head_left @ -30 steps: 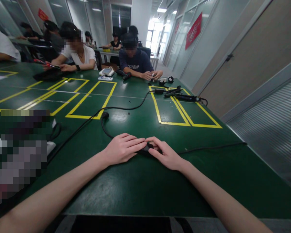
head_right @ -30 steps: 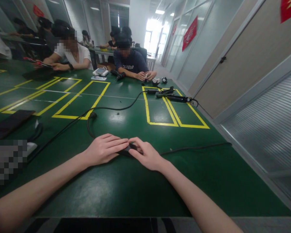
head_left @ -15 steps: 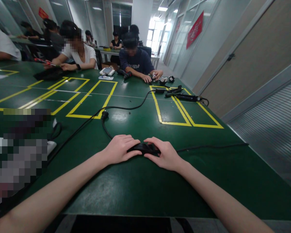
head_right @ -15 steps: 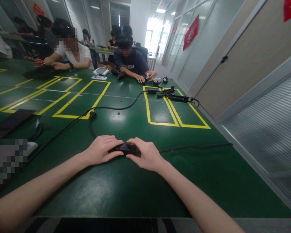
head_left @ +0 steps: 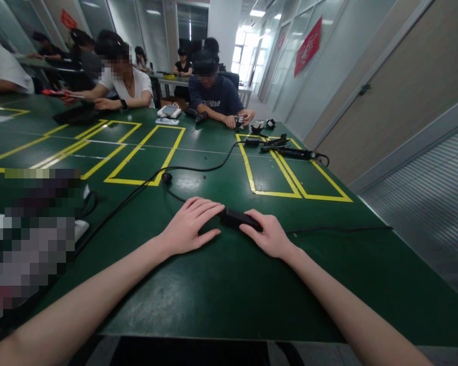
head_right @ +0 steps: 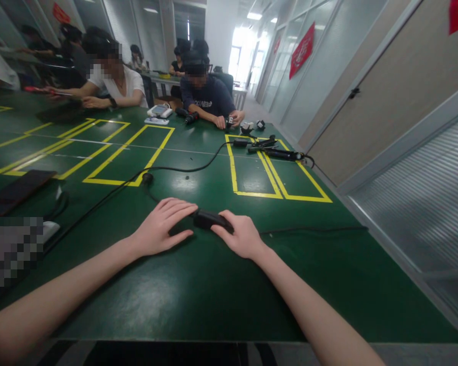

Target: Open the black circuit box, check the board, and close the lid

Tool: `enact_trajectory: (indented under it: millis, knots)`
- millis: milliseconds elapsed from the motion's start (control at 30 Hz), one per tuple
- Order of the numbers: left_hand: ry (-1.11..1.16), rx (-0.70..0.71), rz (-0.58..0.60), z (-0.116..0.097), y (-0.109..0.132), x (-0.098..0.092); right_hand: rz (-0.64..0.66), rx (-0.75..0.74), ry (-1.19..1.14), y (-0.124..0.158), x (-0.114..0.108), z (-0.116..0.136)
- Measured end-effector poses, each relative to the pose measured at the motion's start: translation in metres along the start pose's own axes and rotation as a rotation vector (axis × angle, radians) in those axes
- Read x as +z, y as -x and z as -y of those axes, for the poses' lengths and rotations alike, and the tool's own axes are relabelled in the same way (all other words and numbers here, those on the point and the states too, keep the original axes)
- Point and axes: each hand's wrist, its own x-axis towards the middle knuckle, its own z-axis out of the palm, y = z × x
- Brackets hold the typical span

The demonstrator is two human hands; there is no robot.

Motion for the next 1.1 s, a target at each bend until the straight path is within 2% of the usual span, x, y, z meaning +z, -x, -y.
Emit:
enact_trajectory:
  millis: [100, 167, 267, 367, 500, 667, 767, 900, 1100]
  knots:
    - [-0.082, 0.028, -0.148, 0.006, 0.0, -0.003, -0.105, 0.217, -0.326, -0.004, -0.01, -0.008]
    - [-0.081, 0.039, -0.188, 0.01, 0.0, -0.005, -0.221, 0.321, -0.508, -0.006, -0.019, -0.012]
    - [-0.024, 0.067, -0.139, 0.014, 0.001, -0.005, -0.397, 0.383, -0.706, -0.007, -0.034, -0.018]
    - [-0.001, 0.063, -0.075, 0.013, 0.001, -0.002, -0.433, 0.354, -0.829, -0.008, -0.052, -0.024]
    - [0.021, 0.064, -0.003, 0.012, 0.003, 0.001, -0.512, 0.362, -0.865, -0.01, -0.078, -0.04]
    - [0.05, 0.049, 0.04, 0.013, 0.007, 0.005, -0.673, 0.531, -0.865, -0.005, -0.115, -0.065]
    - [0.07, 0.044, 0.067, 0.014, 0.008, 0.007, -0.775, 0.575, -0.864, 0.007, -0.132, -0.076]
    - [0.084, 0.028, 0.109, 0.013, 0.008, 0.009, -0.794, 0.617, -0.887, 0.02, -0.141, -0.087]
    - [0.1, 0.01, 0.14, 0.013, 0.007, 0.008, -0.776, 0.641, -0.921, 0.019, -0.136, -0.099]
